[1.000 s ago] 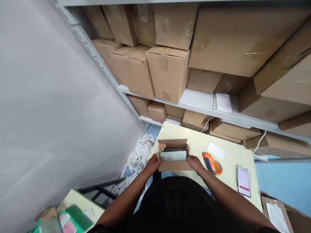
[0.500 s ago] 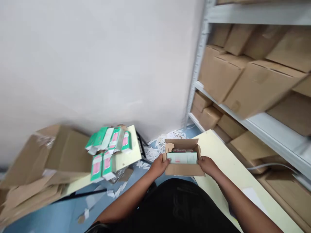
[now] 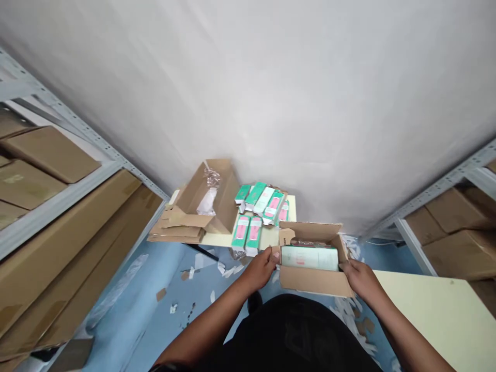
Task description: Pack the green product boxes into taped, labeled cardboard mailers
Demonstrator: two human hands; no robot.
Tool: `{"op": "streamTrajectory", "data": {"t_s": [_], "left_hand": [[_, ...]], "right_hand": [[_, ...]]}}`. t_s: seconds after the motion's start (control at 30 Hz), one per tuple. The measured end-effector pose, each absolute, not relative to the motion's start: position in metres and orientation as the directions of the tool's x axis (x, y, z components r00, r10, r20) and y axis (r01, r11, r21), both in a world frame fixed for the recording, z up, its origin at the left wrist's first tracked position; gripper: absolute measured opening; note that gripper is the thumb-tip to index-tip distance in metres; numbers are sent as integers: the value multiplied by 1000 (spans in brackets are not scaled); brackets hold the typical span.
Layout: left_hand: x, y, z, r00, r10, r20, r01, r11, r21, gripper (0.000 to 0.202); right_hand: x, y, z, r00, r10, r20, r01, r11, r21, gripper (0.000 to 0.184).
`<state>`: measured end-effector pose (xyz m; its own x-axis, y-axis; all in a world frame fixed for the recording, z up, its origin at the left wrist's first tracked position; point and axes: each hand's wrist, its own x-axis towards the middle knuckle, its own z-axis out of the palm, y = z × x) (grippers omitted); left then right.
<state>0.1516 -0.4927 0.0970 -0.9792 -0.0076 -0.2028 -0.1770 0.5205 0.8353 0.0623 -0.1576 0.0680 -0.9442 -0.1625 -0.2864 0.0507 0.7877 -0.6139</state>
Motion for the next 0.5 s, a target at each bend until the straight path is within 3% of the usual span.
{"op": "streamTrajectory", "data": {"t_s": [0.17, 0.27, 0.33, 0.4, 0.5], "left_hand": [[145, -644, 150, -967, -205, 154, -16, 646, 763, 31], [103, -735, 170, -935, -278, 221, -98, 801, 591, 31], [64, -783, 166, -958, -282, 49, -237, 879, 414, 40], [28, -818, 148, -899, -327, -293, -397, 890, 226, 52], [-4, -846, 109, -817, -397, -417, -493, 857, 149, 79]], "right_hand": [[73, -245, 74, -937, -140, -320, 109, 753, -649, 41], [78, -290, 82, -927, -128, -353, 150, 736, -660, 42], [80, -317, 87, -924, -132, -359, 149, 741, -655, 41], [82, -339, 92, -924, -147, -352, 127, 751, -648, 40], [87, -361, 95, -921, -171, -351, 101, 764, -637, 41]]}}
